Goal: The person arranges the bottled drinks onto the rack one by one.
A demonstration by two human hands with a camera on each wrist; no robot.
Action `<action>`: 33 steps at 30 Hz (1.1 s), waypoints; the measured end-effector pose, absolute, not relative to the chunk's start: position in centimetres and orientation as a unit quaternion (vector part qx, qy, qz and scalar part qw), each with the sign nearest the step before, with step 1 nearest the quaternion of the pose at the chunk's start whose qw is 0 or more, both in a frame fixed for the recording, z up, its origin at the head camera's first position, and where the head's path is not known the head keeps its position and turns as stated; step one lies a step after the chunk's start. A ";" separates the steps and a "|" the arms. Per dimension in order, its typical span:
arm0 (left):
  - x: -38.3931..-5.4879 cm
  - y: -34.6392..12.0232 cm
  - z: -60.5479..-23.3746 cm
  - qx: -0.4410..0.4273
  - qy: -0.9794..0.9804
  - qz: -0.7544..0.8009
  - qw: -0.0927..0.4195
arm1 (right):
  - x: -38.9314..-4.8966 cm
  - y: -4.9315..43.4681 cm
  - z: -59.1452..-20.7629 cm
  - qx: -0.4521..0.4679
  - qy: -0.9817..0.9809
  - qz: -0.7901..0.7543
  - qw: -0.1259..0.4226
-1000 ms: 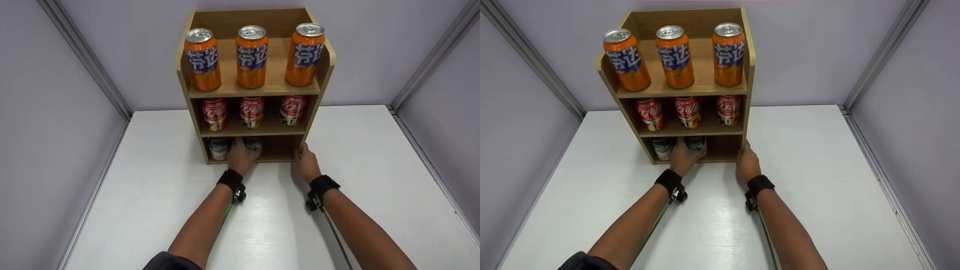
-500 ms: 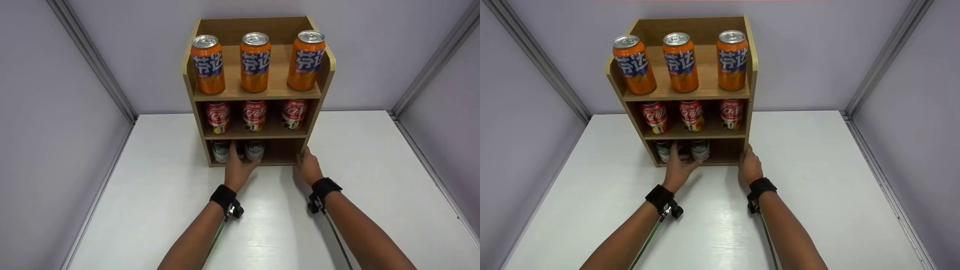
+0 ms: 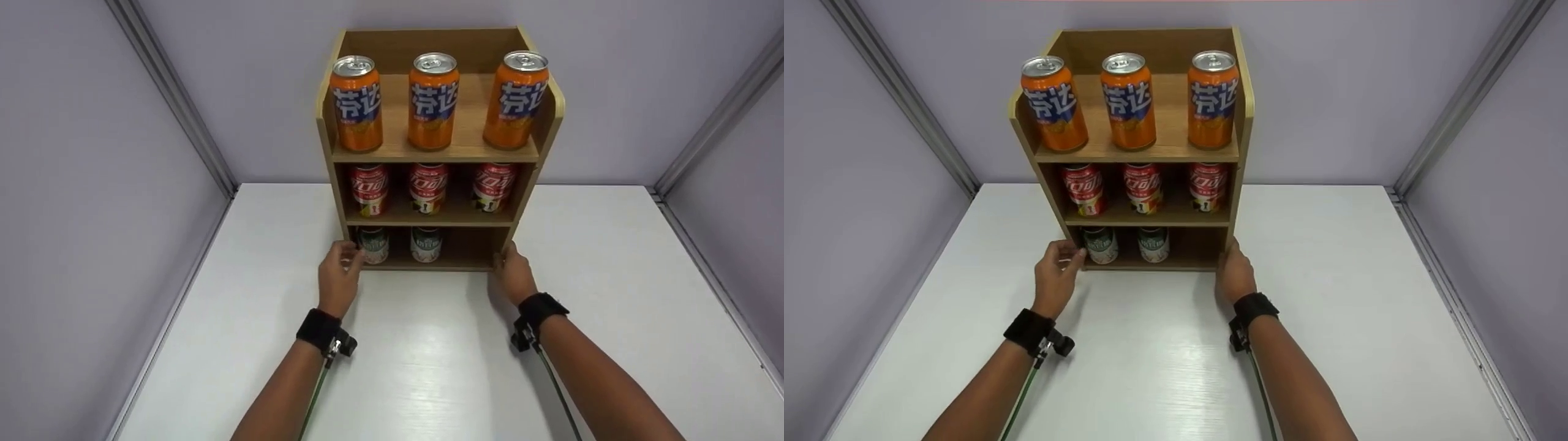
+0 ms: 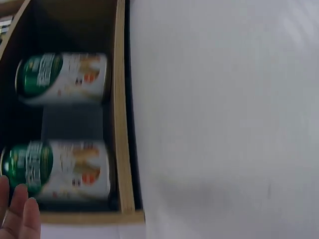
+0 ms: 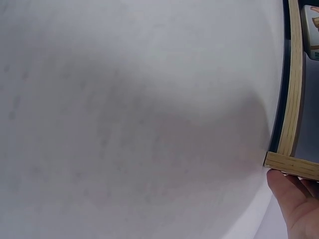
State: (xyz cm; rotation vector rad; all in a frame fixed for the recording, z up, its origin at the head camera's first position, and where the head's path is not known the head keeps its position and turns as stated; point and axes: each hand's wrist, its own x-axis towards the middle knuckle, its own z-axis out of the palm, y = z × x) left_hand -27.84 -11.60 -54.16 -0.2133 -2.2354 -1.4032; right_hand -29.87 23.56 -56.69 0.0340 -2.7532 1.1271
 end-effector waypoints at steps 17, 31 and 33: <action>-27.3 -16.5 -55.6 -0.029 -0.807 -0.521 0.278 | -28.2 26.4 -56.8 0.028 -0.906 0.417 0.066; -25.9 -23.1 -52.2 -0.011 -0.857 -0.445 0.259 | -24.0 27.9 -52.8 0.099 -0.953 0.201 0.205; -25.7 -22.8 -51.7 -0.017 -0.876 -0.418 0.241 | -23.8 27.3 -52.1 0.099 -0.952 0.191 0.219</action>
